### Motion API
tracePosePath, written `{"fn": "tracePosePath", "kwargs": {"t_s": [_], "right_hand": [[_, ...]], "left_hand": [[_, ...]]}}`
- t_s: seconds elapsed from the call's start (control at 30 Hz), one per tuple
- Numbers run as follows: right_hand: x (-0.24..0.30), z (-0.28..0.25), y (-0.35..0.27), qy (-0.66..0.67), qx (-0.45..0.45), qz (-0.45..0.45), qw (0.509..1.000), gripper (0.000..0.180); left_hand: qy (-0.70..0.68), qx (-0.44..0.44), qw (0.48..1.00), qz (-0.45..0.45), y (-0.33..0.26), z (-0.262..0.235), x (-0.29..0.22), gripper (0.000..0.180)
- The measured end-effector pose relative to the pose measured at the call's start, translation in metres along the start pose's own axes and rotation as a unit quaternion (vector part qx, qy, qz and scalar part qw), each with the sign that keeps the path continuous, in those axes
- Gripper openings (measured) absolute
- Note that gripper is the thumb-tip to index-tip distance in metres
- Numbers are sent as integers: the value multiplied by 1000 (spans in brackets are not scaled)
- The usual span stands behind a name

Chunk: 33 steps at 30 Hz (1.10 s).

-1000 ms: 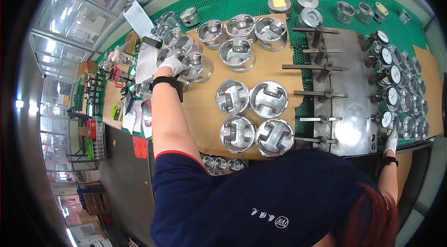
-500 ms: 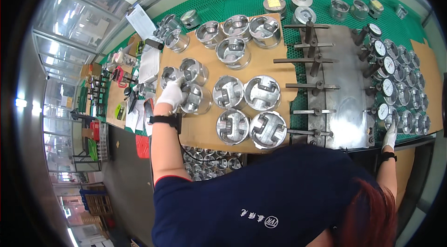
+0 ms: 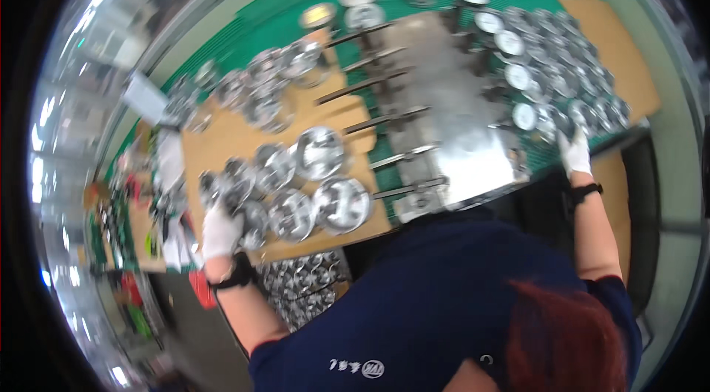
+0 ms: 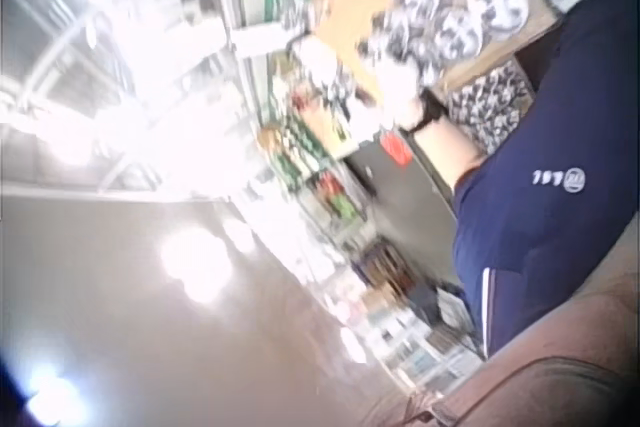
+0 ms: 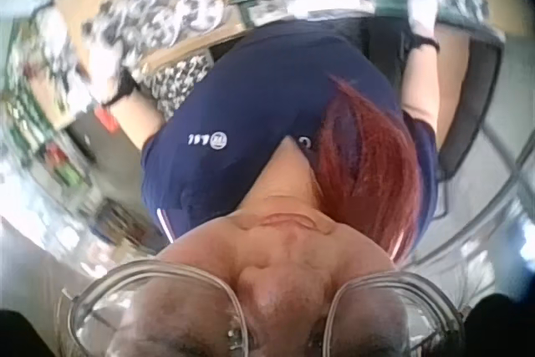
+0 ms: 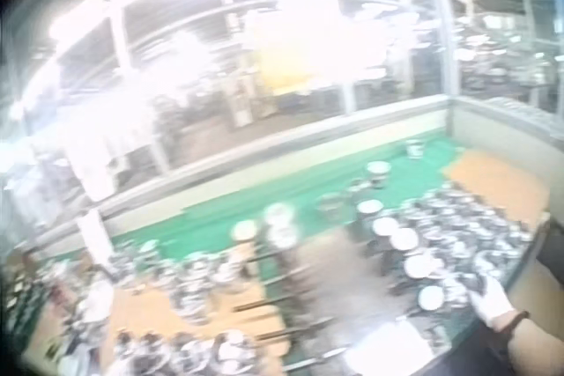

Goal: The person assembles small, shiny metal cylindrical parts on a green workbench. They pick up the parts, place them into a jig with vertical rods, and then remove them to place them into a cardboard box. The process is repeated for multiple units.

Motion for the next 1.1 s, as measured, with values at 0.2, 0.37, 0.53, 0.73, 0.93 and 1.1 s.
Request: {"fn": "tracePosePath", "kwargs": {"t_s": [0.2,0.37,0.53,0.73,0.93,1.1], "right_hand": [[42,-46,14,-117,-10,-147,982,53],[36,-49,65,-231,69,-137,961,56],[16,-52,111,-360,180,-269,875,81],[-8,-39,144,-286,271,-330,858,80],[-23,-26,159,-143,274,-357,881,71],[-31,-28,162,-67,273,-307,909,32]], "left_hand": [[12,-114,992,59,-9,-11,-80,52],[5,-63,993,96,-32,7,-166,51],[-75,-112,989,53,-90,29,-239,47],[-40,-86,995,-32,-125,60,-344,45],[20,-55,991,120,-101,73,-486,39],[-34,53,945,321,-23,133,-614,37]]}}
Point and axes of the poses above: each hand's wrist, its own y-axis towards the middle knuckle, its own z-axis out of the palm, x = y × z, the point moved 4 cm from there along y, towards the middle knuckle, and after that the axes turned 10 degrees about z, right-handed, at the moved point
